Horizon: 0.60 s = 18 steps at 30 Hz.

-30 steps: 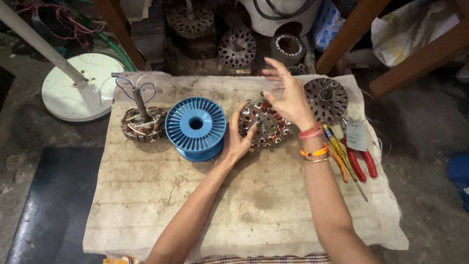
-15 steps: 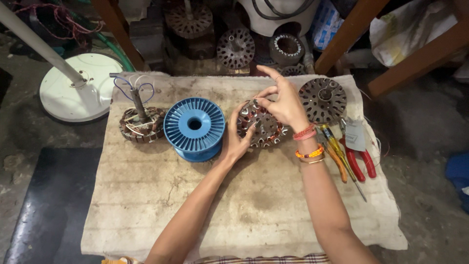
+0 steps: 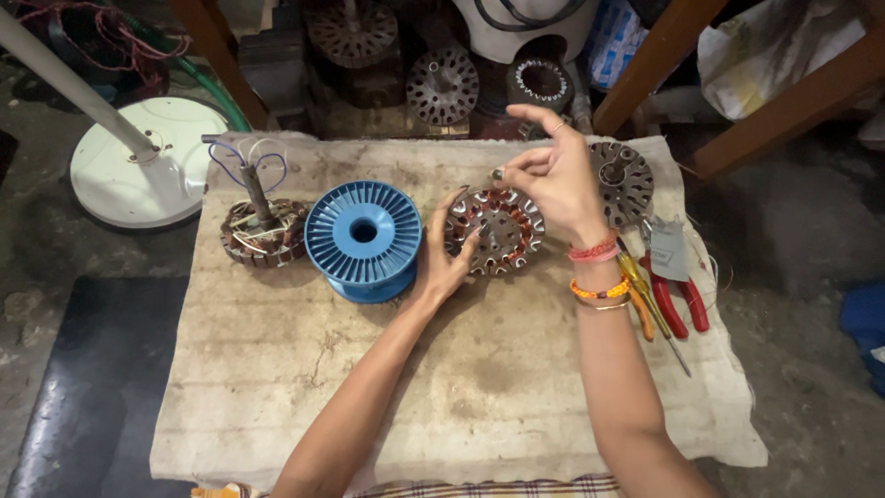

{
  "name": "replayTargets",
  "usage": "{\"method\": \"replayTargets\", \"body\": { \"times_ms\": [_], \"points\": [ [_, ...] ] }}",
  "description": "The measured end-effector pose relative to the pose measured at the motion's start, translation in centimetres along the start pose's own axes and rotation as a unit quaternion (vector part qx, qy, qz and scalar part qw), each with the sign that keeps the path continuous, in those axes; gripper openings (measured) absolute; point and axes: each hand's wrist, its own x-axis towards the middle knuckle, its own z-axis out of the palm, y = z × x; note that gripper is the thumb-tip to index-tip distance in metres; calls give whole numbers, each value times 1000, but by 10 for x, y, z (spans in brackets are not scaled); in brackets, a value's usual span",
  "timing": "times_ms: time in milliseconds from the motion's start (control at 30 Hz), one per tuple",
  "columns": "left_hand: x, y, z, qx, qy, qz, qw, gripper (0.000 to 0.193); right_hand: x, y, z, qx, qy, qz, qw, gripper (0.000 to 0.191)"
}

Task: The person holds a blue spool of copper wire and winds the wire by hand into the slots of a fan motor stator, guiding and pressing the wire around the stator teeth. They reposition the spool and stator repeatedly while continuing to wind the wire by hand.

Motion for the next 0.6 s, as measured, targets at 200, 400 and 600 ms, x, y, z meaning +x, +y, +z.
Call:
{"method": "replayTargets", "body": {
  "times_ms": [200, 400, 600],
  "points": [
    [0, -4, 1, 27, 9, 27, 999, 69, 1, 2, 1, 73, 23, 1, 997, 67],
    [0, -5, 2, 7, 10, 13, 1000, 68, -5, -7, 2, -111, -76, -7, 991, 86],
    [0, -3, 1, 21, 14, 17, 1000, 68, -6, -19, 2, -225, -62, 43, 971, 75]
  ]
}}
